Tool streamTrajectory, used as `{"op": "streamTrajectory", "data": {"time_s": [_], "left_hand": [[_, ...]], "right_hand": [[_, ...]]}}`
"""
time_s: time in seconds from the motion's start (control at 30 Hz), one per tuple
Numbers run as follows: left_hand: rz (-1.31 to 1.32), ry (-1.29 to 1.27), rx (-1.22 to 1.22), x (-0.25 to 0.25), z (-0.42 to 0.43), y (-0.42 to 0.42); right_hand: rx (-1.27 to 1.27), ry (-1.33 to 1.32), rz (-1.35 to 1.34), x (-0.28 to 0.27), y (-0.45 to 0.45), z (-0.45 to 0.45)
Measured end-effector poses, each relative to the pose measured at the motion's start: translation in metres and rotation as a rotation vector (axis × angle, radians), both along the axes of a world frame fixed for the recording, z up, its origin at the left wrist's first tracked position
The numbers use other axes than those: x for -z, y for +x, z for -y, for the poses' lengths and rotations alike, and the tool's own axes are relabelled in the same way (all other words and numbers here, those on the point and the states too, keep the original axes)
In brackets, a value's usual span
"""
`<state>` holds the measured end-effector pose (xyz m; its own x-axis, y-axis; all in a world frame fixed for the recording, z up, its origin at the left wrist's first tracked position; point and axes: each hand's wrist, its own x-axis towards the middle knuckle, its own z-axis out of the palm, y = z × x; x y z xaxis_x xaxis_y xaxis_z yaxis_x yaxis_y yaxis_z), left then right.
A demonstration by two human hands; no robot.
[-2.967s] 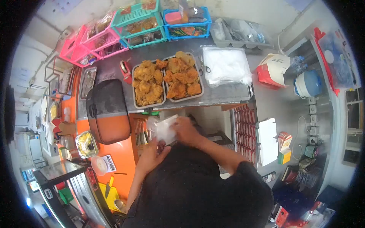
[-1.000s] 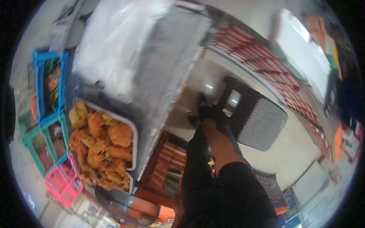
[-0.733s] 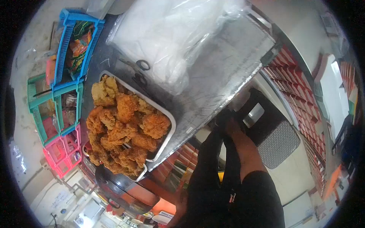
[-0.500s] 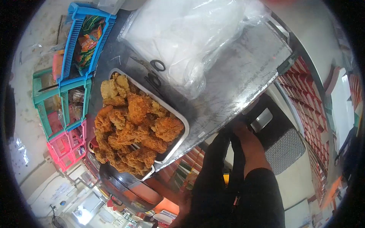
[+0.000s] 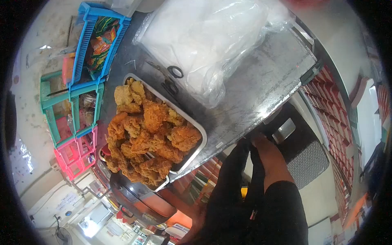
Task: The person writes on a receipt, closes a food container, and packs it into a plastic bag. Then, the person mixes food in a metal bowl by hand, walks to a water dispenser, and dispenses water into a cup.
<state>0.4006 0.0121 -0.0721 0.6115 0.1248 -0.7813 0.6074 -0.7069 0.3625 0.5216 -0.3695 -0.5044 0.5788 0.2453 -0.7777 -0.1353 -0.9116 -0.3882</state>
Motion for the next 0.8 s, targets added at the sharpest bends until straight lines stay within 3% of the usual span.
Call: {"op": "streamTrajectory", "data": {"time_s": [0.1, 0.23, 0.8], "left_hand": [[-0.145, 0.1, 0.012, 0.001, -0.01, -0.017], [-0.03, 0.086, 0.049, -0.014, 0.008, 0.0], [-0.117, 0.114, -0.093, -0.015, 0.016, -0.002]], "right_hand": [[-0.028, 0.006, -0.009, -0.006, 0.019, 0.001], [-0.073, 0.019, -0.024, -0.006, 0.037, -0.004], [-0.169, 0.03, -0.035, -0.011, 0.077, 0.0]]}}
